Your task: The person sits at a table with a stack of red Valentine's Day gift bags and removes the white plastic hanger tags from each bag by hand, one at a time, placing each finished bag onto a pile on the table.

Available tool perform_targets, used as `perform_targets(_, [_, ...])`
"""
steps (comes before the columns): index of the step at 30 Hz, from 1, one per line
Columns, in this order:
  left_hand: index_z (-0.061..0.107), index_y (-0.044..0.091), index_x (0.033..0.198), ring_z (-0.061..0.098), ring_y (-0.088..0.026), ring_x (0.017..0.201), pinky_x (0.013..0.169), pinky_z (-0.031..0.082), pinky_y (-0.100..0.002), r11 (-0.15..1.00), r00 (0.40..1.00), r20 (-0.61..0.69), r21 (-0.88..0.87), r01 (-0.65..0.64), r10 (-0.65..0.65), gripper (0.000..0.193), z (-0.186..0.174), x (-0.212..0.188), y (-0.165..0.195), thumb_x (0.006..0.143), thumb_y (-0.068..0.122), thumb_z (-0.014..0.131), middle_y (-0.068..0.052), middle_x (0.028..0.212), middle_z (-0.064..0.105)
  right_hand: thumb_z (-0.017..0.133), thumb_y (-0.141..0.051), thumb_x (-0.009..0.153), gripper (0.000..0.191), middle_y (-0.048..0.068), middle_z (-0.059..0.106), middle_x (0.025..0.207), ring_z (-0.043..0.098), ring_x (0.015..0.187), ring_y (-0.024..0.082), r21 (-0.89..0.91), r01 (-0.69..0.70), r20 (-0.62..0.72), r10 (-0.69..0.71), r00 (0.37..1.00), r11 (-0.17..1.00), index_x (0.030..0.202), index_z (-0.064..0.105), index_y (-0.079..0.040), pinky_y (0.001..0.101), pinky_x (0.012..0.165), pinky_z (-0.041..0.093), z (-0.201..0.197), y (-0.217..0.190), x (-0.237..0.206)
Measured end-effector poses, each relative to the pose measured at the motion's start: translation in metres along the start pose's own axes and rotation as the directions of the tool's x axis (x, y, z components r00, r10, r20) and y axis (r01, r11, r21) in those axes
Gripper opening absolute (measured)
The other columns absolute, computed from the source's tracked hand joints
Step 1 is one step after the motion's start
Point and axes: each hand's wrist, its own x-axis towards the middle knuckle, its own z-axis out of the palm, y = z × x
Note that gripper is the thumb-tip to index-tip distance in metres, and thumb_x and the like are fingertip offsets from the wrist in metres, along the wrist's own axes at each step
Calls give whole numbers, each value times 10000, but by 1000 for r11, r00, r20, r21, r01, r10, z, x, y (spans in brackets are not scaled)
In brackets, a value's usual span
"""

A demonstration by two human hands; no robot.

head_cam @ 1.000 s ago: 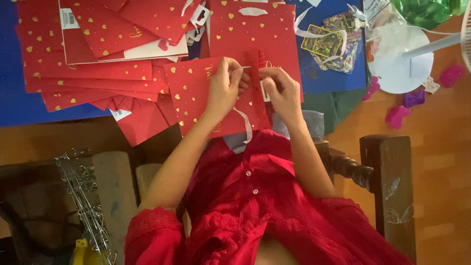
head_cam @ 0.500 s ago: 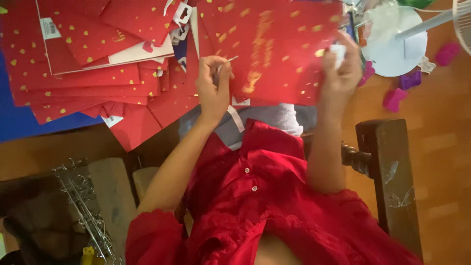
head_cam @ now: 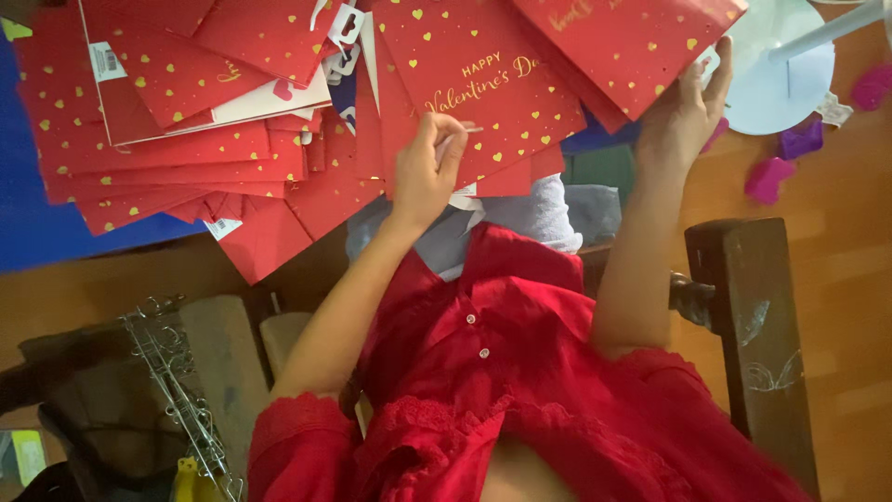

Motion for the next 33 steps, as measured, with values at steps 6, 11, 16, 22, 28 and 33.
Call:
perform_targets(6, [535,29,1094,782,-251,950,754,605,-329,979,996,25,187,75,-81,157,-2,5,-4,1081,174,594,-134,984,741,540,23,1112,656,193,453,1564,617,1324,327,-136,-57,-40,52,998,989,1626,175,-161,515,1108,597,4,-6,-9])
perform_targets(11, [540,29,1087,785,-269,902,722,591,-351,979,997,-8,186,80,-80,153,-2,6,-3,1061,164,609,-131,950,735,552,34,1125,629,122,444,1581,599,1362,263,-304,102,-30,-117,993,947,1630,244,-180,472,1115,589,2,-1,-14])
perform_targets(16, [537,29,1093,783,-276,955,744,601,-348,979,996,11,189,80,-84,162,0,8,-4,1059,167,614,-130,975,746,537,9,1148,545,124,504,1460,581,1269,215,-325,182,-114,-230,967,928,1620,335,-173,412,1016,549,2,2,-23])
perform_targets(22, [535,26,1094,781,-289,993,790,608,-351,980,997,5,181,80,-83,164,0,7,-7,1058,166,612,-141,1003,751,560,26,1127,499,149,540,1468,604,1328,268,-181,336,-99,-357,929,924,1559,353,-113,438,1121,552,6,3,-17])
perform_targets(28, [553,28,1095,773,-282,1000,803,602,-339,979,998,1,198,55,-57,135,-2,6,-4,1063,147,609,-142,1018,758,578,45,1094,511,154,567,1430,575,1327,276,126,161,-10,-161,987,979,1535,366,-103,437,1123,520,3,0,-15])
perform_targets(33, [521,34,1130,714,-233,826,747,568,-302,992,992,-23,42,122,-121,154,-1,0,10,1091,172,575,-115,1004,749,593,87,1055,578,140,548,1465,574,1322,276,119,99,-38,-95,995,988,1569,389,-83,415,1140,501,41,18,-20])
